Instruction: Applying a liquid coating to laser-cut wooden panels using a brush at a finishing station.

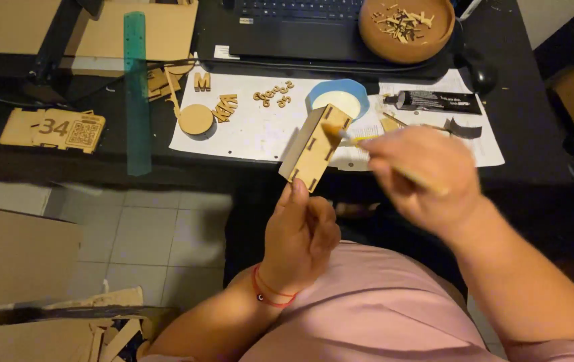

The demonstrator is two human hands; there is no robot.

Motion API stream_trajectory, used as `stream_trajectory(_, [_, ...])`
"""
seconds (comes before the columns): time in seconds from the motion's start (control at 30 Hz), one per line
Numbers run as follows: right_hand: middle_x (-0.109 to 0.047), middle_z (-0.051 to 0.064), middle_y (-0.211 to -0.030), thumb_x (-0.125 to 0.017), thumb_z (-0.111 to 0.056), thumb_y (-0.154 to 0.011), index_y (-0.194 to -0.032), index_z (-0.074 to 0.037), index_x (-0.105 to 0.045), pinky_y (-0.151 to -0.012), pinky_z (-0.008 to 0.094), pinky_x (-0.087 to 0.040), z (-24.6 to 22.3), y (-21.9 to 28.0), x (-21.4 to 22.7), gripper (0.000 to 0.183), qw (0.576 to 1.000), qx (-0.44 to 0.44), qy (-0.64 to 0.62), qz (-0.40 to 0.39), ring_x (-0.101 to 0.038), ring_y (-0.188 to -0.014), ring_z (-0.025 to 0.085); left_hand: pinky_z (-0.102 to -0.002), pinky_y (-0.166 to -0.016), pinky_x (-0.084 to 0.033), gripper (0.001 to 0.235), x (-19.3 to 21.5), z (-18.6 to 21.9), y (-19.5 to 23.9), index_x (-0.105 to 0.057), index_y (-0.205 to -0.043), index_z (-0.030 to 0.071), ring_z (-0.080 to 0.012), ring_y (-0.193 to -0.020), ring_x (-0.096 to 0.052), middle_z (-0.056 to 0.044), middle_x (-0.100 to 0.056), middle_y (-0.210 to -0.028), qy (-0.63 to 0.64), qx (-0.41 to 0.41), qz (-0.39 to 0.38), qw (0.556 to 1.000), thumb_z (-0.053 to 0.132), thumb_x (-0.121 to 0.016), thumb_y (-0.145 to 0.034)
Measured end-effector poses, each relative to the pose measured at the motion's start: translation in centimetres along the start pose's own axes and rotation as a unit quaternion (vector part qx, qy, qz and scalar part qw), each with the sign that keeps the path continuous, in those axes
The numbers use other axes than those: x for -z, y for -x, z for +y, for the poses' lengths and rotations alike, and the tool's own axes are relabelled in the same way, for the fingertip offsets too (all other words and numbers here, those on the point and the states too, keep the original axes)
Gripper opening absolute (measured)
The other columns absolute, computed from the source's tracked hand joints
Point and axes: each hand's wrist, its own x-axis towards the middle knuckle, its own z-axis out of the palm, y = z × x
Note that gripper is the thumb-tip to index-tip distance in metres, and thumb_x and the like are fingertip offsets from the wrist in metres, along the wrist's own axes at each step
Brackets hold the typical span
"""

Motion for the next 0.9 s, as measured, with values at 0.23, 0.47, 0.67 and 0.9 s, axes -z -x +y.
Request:
stream_trajectory(0.23, [-0.074, 0.013, -0.092, -0.056, -0.016, -0.096, -0.097, 0.001, -0.072, -0.077, 0.034, -0.057, -3.0, 0.8, 0.3, 0.023, 0.983, -0.147, -0.107, -0.031, -0.072, -0.081, 0.027, -0.024, -0.033, -0.017, 0.053, -0.9, -0.1, 0.1, -0.046, -0.071, 0.004, -0.0113, -0.029, -0.023, -0.006, -0.035, -0.039, -0.092, -0.018, 0.007, 0.996, 0.042, -0.032, -0.106])
stream_trajectory(0.47, [-0.068, 0.01, -0.079, -0.058, -0.006, -0.111, -0.101, 0.003, -0.074, -0.056, 0.028, -0.045, 1.6, -0.7, 2.3, 0.021, 0.957, -0.284, 0.001, 0.056, -0.063, -0.065, 0.016, -0.023, -0.031, -0.02, 0.038, -0.8, -0.2, -0.3, -0.051, -0.102, 0.002, -0.0114, -0.032, -0.028, -0.005, -0.045, -0.048, -0.104, -0.012, 0.041, 0.994, 0.038, -0.037, -0.106])
stream_trajectory(0.67, [-0.073, 0.019, -0.102, -0.054, -0.009, -0.106, -0.104, 0.003, -0.07, -0.079, 0.043, -0.055, -1.0, 1.0, 1.0, 0.021, 0.991, -0.075, 0.115, -0.007, -0.069, -0.087, 0.035, -0.025, -0.03, -0.014, 0.055, -0.9, -0.5, 0.0, -0.045, -0.061, 0.007, -0.012, -0.028, -0.027, -0.007, -0.038, -0.039, -0.146, -0.005, 0.026, 0.989, 0.039, -0.037, -0.105])
stream_trajectory(0.9, [-0.072, 0.014, -0.094, -0.058, -0.009, -0.095, -0.101, 0.0, -0.069, -0.074, 0.036, -0.054, -3.1, 1.0, 2.1, 0.015, 0.994, -0.088, -0.06, -0.036, -0.07, -0.079, 0.028, -0.024, -0.031, -0.017, 0.053, -0.7, -0.1, 0.0, -0.045, -0.066, 0.005, -0.0126, -0.028, -0.029, -0.009, -0.044, -0.042, -0.151, -0.01, 0.004, 0.988, 0.038, -0.035, -0.106])
